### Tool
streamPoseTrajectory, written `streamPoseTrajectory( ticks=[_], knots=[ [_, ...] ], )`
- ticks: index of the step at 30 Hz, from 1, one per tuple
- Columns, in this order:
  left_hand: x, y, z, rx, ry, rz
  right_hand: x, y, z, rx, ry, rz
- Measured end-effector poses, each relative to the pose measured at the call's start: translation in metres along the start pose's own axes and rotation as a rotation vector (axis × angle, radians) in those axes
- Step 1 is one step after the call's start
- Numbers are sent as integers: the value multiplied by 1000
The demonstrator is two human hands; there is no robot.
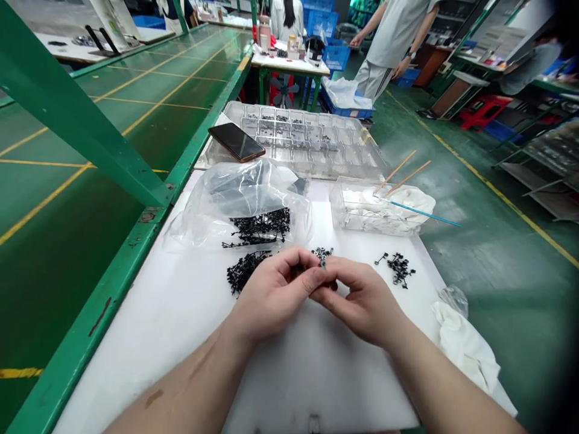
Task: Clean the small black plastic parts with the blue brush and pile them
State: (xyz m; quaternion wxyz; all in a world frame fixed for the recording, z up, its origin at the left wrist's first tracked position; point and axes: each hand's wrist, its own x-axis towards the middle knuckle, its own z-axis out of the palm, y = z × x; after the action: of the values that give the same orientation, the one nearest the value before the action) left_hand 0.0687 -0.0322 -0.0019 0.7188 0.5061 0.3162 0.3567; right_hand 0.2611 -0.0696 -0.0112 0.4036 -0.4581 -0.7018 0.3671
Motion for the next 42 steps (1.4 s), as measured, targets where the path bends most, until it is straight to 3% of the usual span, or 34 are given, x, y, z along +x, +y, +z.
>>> streamPoseTrajectory(
  ticks=[2,4,8,11,17,20,23,27,32,35,40,42],
  knots=[
    [0,-1,-1,37,-17,-1,1,0,-4,-28,-53,4],
    [-1,-3,-4,101,27,-2,0,2,-13,-69,-25,14],
    [-3,-5,-7,198,68,-19,-3,8,-30,-159,203,78],
    [-3,-6,-6,255,60,-40,-5,8,-31,-110,287,61],
    [0,-7,-4,393,-15,-23,-3,4,-18,49,71,-87],
    [1,-9,-3,342,-17,-34,-3,-1,-21,109,66,-67],
    [2,-14,-4,256,53,-49,-6,-13,-37,45,69,29],
    [5,-23,-8,105,171,-7,-19,-28,-71,-329,111,327],
    [11,-27,-6,98,40,42,-40,-14,-100,-574,352,477],
    [11,-26,-1,106,-19,43,-53,-7,-94,-632,492,496],
    [5,-22,5,151,-34,38,-65,-16,-48,-573,463,344],
    [3,-20,5,170,-18,52,-63,-20,-37,-481,507,255]
  ],
)
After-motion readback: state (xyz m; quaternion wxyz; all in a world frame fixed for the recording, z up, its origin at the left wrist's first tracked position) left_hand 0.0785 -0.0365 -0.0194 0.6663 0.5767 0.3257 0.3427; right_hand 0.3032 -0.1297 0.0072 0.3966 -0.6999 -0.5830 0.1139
